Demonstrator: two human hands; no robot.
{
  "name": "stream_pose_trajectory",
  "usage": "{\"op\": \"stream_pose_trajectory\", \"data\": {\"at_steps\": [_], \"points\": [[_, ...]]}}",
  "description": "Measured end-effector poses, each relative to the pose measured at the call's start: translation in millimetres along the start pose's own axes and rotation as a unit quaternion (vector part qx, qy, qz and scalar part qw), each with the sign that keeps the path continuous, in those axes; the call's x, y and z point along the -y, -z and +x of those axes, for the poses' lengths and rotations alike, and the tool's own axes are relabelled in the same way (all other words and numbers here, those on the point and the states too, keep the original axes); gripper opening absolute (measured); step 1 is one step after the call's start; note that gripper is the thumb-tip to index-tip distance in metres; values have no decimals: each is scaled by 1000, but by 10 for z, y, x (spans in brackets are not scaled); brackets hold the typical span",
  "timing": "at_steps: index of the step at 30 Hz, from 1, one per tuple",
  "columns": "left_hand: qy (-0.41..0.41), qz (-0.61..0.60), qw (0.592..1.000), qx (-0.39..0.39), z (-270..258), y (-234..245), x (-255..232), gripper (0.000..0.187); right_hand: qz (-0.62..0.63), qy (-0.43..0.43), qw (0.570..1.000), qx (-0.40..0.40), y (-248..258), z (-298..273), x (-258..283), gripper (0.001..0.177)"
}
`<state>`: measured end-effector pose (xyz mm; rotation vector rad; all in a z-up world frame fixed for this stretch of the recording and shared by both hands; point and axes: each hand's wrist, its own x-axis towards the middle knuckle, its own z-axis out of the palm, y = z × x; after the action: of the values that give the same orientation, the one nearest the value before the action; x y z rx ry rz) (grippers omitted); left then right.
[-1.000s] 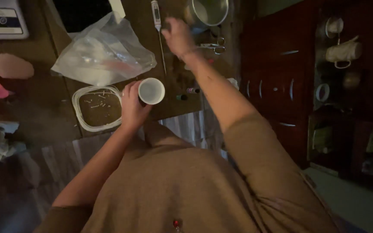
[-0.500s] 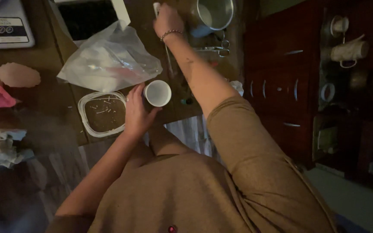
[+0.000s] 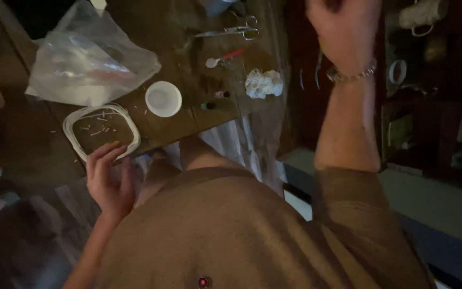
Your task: Checking the temperature of melted wax, pouring it into molds, and weighing wax flakes for candle production.
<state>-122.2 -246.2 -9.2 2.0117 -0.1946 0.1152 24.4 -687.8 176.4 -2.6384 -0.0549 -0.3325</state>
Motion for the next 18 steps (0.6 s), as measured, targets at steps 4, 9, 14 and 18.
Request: {"op": "stream_pose_trajectory", "data": {"at_steps": [4,9,14,18], "points": [[-12,-35,999,-20,-75,-115,-39,15,110,19,993,-41,-68,-480,-788,20],[-2,-38,998,52,-7,-421,-345,13,36,-129,991,14,-504,-612,-1530,11],[58,-33,994,91,-7,-941,-689,11,101,-141,981,89,-938,-298,-2184,10],[74,-34,994,69,111,-1549,-1024,13,169,-122,952,224,-1272,121,-2369,18]]}}
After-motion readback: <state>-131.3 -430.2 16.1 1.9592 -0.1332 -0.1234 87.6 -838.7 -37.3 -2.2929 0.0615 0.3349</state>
